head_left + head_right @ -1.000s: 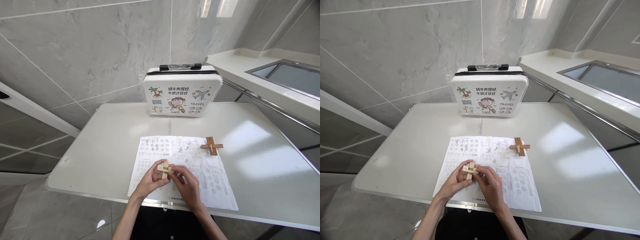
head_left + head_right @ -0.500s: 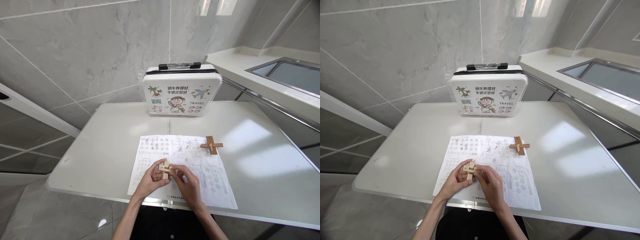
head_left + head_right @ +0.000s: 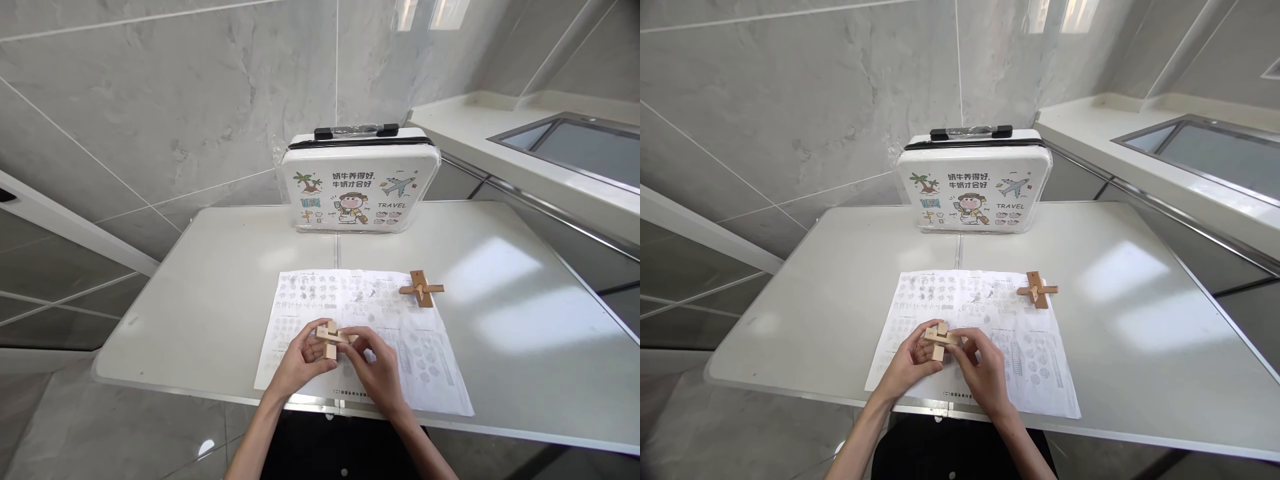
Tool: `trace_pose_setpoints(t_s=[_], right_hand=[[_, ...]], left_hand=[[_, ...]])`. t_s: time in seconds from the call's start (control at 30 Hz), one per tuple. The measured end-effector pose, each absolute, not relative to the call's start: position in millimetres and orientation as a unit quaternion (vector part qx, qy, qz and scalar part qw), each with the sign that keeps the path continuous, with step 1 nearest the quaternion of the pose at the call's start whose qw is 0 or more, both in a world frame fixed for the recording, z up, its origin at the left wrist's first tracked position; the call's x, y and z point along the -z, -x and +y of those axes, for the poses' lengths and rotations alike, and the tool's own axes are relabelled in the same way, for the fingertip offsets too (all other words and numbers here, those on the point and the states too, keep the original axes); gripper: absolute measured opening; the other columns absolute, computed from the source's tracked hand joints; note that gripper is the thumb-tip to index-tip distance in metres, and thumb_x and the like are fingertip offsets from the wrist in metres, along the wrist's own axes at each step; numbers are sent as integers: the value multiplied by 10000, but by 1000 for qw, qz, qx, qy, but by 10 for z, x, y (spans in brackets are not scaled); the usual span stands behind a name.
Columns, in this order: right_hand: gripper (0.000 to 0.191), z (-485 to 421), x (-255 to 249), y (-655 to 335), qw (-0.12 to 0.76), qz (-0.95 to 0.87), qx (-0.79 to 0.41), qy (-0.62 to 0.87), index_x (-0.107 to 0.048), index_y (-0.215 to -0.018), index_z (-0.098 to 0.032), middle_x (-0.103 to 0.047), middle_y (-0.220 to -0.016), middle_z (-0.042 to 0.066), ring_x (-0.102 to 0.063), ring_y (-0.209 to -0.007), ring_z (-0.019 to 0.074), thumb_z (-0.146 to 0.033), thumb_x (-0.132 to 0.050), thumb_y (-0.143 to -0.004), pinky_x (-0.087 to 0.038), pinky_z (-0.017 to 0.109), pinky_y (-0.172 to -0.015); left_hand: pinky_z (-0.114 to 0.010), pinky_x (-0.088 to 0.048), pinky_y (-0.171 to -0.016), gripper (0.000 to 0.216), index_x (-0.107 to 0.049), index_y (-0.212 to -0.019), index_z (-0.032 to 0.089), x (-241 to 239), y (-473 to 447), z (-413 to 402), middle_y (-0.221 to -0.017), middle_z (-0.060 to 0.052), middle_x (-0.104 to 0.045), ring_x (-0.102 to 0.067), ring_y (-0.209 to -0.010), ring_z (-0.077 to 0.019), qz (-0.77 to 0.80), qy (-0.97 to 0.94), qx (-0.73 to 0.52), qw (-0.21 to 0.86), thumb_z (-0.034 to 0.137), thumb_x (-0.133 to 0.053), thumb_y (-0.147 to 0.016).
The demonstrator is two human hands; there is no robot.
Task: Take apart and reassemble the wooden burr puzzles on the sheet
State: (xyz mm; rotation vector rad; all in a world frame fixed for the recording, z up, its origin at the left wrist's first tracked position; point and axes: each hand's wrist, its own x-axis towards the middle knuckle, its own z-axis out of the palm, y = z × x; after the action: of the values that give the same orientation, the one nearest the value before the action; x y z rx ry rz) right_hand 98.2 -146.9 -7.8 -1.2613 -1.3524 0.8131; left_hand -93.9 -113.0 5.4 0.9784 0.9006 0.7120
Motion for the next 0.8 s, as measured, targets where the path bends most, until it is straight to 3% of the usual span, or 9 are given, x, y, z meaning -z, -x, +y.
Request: trace_pose_setpoints(t_s=[0.13, 0.3, 0.53, 0.8], right_hand=[[164, -1455, 67, -1030, 526, -501, -456, 514, -703, -1089, -246, -525, -611, -57, -479, -538, 139, -381, -706, -996, -414, 277, -535], [210, -1435, 103, -1090, 542, -414, -578, 448, -677, -1078, -251, -685, -881, 12, -477, -519, 102, -434, -719, -981, -377, 267, -490], [255, -1439, 88, -1124, 570, -366, -558, 479, -689, -1076, -239, -668, -853, 19, -471, -562, 121, -473, -710, -978, -392, 278, -533], [340, -1622, 84, -1409, 521, -393, -456, 606, -699, -1088, -232, -517, -626, -36, -460, -577, 160, -544, -704, -951, -376, 277, -528]], left_hand=[[-432, -507, -1109, 779, -569, -1420, 291, -37, 937, -1136, -1317, -90, -709, -679, -1254, -297, 403, -452, -322, 728, 206, -949, -745], [-454, -499, -1137, 777, -572, -1394, 307, -39, 929, -1147, -1306, -61, -687, -679, -1247, -288, 396, -476, -321, 716, 225, -960, -726], [-517, -512, -1130, 703, -510, -1375, 288, -27, 883, -1190, -1328, -106, -662, -696, -1208, -284, 404, -526, -345, 664, 280, -913, -800], [-628, -424, -1190, 630, -542, -1377, 325, -100, 831, -1274, -1489, -98, -518, -471, -1430, -352, 510, -719, -297, 367, 381, -868, -841]])
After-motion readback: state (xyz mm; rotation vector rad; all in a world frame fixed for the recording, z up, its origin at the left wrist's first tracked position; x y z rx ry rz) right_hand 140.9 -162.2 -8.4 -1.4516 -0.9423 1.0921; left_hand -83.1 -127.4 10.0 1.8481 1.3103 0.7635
